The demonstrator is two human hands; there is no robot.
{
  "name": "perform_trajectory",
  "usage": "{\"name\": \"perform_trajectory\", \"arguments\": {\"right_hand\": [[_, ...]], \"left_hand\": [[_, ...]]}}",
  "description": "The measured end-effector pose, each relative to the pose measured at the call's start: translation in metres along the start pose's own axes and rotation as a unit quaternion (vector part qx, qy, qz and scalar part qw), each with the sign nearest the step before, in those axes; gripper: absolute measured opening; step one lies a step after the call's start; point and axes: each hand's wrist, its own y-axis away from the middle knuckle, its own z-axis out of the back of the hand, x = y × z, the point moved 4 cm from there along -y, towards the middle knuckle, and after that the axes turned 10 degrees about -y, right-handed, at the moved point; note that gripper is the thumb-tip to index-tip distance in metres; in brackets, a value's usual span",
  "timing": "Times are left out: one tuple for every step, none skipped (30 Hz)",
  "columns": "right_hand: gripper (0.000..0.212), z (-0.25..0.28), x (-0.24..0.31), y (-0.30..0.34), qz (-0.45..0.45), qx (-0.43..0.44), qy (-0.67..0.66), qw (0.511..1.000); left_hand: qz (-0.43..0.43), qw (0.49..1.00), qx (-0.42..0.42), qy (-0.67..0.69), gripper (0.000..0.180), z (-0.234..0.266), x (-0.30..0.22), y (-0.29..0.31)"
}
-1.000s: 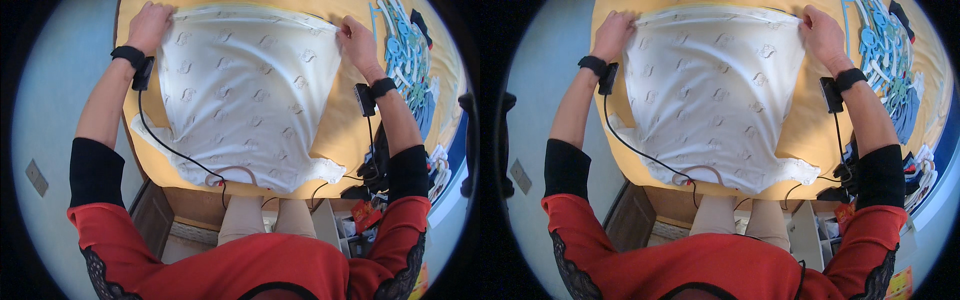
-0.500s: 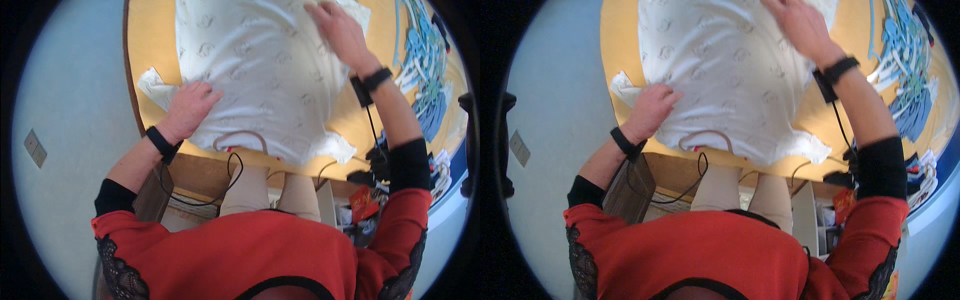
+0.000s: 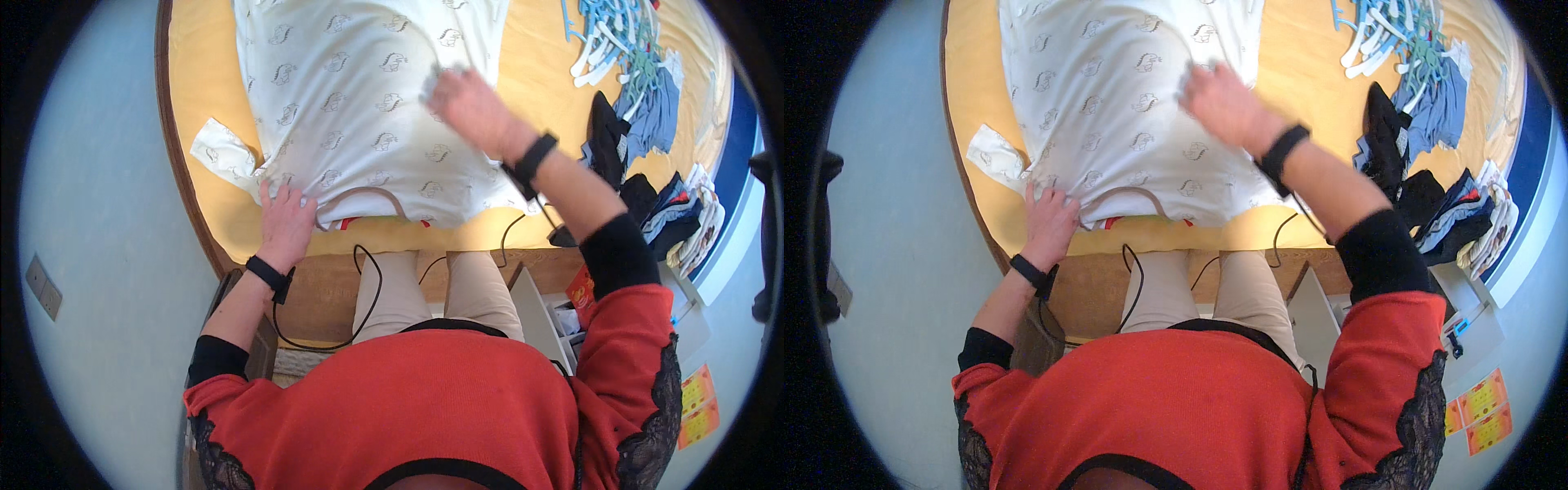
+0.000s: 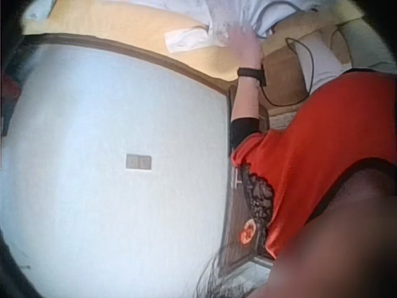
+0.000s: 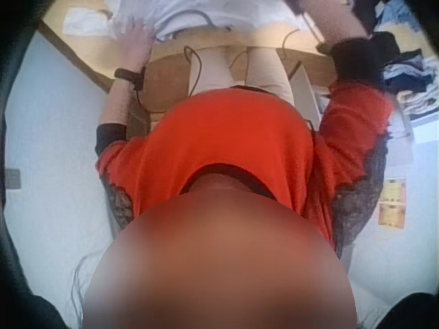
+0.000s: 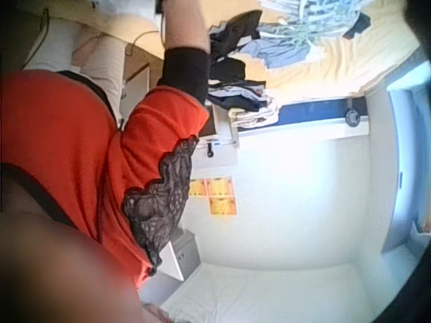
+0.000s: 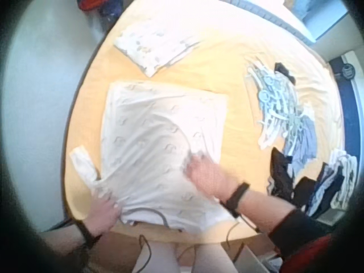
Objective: The person folds several small garments on a yellow-covered table, including a light green shirt, a white shirt with a cartoon graphic, and a white shirt with red stripes. One shirt is placed on a hanger and hung in a closet. The person continues folding additional items.
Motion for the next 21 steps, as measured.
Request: {"name": "perform_trajectory", "arguments": {"right_hand": [[0.014,-0.002,0.021,0.024,0.048,-0.03,-0.038,0.998],[0.013,-0.008,0.033,0.051,0.003,-0.008,-0.112,0.994],[0.012,-0.01,0.044,0.08,-0.015,-0.025,-0.202,0.979],[0.015,-0.016,0.043,0.106,-0.124,-0.033,-0.207,0.97],[0.019,-0.021,0.042,0.131,-0.198,-0.079,-0.216,0.953],[0.031,-0.029,0.039,0.157,-0.302,-0.098,-0.198,0.927],[0.043,-0.038,0.032,0.181,-0.406,-0.114,-0.182,0.888],[0.045,-0.045,0.03,0.198,-0.407,-0.124,-0.157,0.891],[0.046,-0.053,0.028,0.213,-0.422,-0.123,-0.137,0.888],[0.048,-0.064,0.024,0.225,-0.452,-0.11,-0.119,0.877],[0.046,-0.075,0.02,0.23,-0.441,-0.092,-0.121,0.885],[0.045,-0.086,0.016,0.236,-0.446,-0.061,-0.125,0.884],[0.043,-0.098,0.011,0.243,-0.473,-0.008,-0.13,0.871],[0.036,-0.104,0.008,0.247,-0.468,-0.012,-0.141,0.872],[0.034,-0.108,0.006,0.251,-0.464,-0.006,-0.145,0.874],[0.032,-0.111,0.005,0.256,-0.462,0.001,-0.148,0.874],[0.03,-0.112,0.006,0.26,-0.454,-0.001,-0.148,0.878],[0.026,-0.11,0.008,0.264,-0.444,-0.006,-0.15,0.883],[0.024,-0.108,0.01,0.27,-0.458,-0.003,-0.184,0.87],[0.023,-0.104,0.014,0.276,-0.469,-0.006,-0.214,0.857],[0.021,-0.099,0.017,0.282,-0.483,-0.005,-0.244,0.841]], "left_hand": [[0.012,1.0,-0.026,-0.002,0.018,0.0,0.0,0.002],[0.019,0.998,-0.054,-0.002,0.017,0.0,-0.001,0.006],[0.034,0.998,-0.054,-0.003,0.016,-0.002,-0.004,0.011],[0.021,0.991,-0.127,0.027,0.016,0.0,-0.01,0.014],[0.017,0.983,-0.172,0.054,0.017,0.0,-0.018,0.017],[0.019,0.972,-0.221,0.076,0.017,-0.001,-0.026,0.021],[0.018,0.974,-0.197,0.114,0.018,-0.008,-0.038,0.022],[0.023,0.973,-0.177,0.148,0.018,-0.015,-0.053,0.021],[0.026,0.968,-0.171,0.184,0.019,-0.022,-0.069,0.02],[0.046,0.954,-0.164,0.245,0.022,-0.029,-0.084,0.017],[0.062,0.934,-0.172,0.308,0.025,-0.035,-0.099,0.013],[0.09,0.911,-0.176,0.361,0.027,-0.041,-0.113,0.009],[0.117,0.885,-0.181,0.412,0.029,-0.047,-0.126,0.002],[0.146,0.851,-0.181,0.471,0.031,-0.053,-0.138,-0.005],[0.165,0.815,-0.194,0.521,0.033,-0.057,-0.15,-0.011],[0.188,0.769,-0.202,0.577,0.035,-0.062,-0.161,-0.016],[0.214,0.721,-0.194,0.63,0.037,-0.068,-0.172,-0.023],[0.22,0.671,-0.192,0.682,0.029,-0.072,-0.181,-0.029],[0.221,0.649,-0.188,0.703,0.024,-0.076,-0.186,-0.034],[0.219,0.631,-0.172,0.724,0.02,-0.08,-0.191,-0.039],[0.217,0.611,-0.159,0.744,0.017,-0.084,-0.196,-0.044]]}}
